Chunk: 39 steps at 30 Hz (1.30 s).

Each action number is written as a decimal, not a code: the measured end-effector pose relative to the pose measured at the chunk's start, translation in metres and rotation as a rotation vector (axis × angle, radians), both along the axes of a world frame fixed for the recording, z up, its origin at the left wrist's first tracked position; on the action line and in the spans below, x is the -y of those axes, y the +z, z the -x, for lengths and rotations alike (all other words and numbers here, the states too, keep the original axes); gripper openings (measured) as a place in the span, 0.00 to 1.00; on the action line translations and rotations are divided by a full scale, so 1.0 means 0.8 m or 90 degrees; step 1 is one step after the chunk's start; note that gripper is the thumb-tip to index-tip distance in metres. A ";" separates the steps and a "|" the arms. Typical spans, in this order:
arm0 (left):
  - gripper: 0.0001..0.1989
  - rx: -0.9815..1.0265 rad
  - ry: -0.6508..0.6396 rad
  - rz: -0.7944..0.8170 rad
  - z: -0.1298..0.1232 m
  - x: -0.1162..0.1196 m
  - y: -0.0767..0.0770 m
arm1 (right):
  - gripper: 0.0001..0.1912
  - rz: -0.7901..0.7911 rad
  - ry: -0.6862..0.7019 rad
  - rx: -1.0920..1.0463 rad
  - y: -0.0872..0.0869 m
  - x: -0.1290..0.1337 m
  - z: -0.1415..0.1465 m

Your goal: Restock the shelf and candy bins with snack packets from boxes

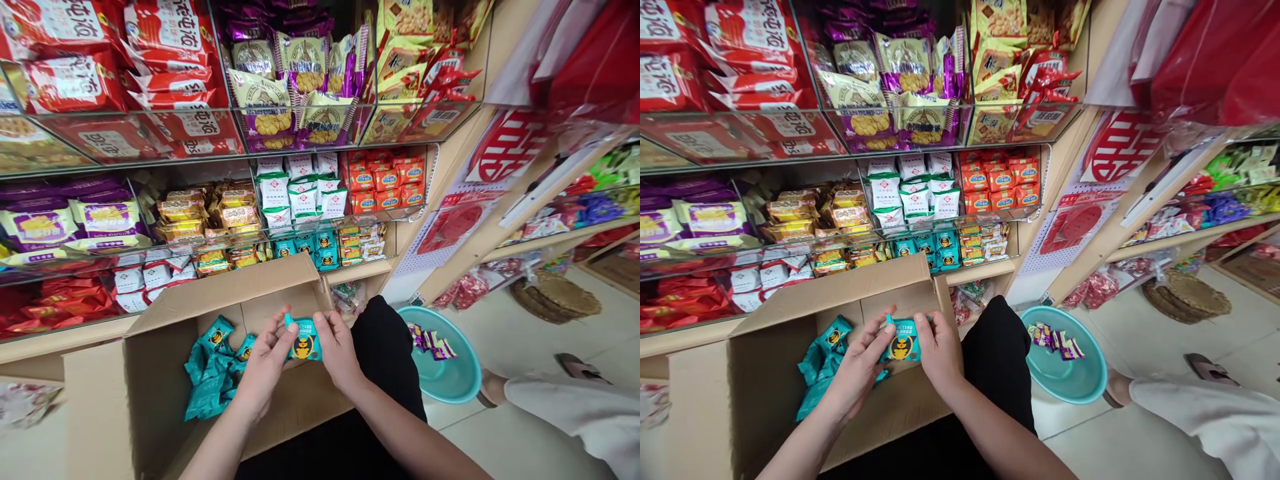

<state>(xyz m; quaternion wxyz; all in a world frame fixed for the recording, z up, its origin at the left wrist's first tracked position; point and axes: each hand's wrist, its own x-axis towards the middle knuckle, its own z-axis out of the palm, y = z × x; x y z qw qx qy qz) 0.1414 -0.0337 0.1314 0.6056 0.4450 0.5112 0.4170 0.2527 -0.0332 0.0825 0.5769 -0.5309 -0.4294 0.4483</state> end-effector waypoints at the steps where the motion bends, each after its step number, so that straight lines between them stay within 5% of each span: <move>1: 0.23 -0.031 0.007 0.007 0.001 -0.001 -0.002 | 0.16 -0.002 -0.005 0.028 -0.001 0.001 -0.001; 11: 0.18 -0.361 0.034 -0.147 -0.002 -0.001 -0.020 | 0.16 -0.025 -0.104 0.106 -0.014 0.002 -0.004; 25: 0.18 -0.704 -0.025 -0.312 0.018 -0.019 -0.027 | 0.17 -0.030 -0.068 0.113 -0.011 -0.002 -0.007; 36: 0.18 -0.626 0.054 -0.310 0.009 -0.026 -0.022 | 0.18 -0.003 -0.086 -0.074 -0.008 -0.005 -0.004; 39: 0.17 -0.607 0.074 -0.316 0.005 -0.029 -0.020 | 0.16 0.025 -0.032 -0.142 -0.002 -0.002 -0.007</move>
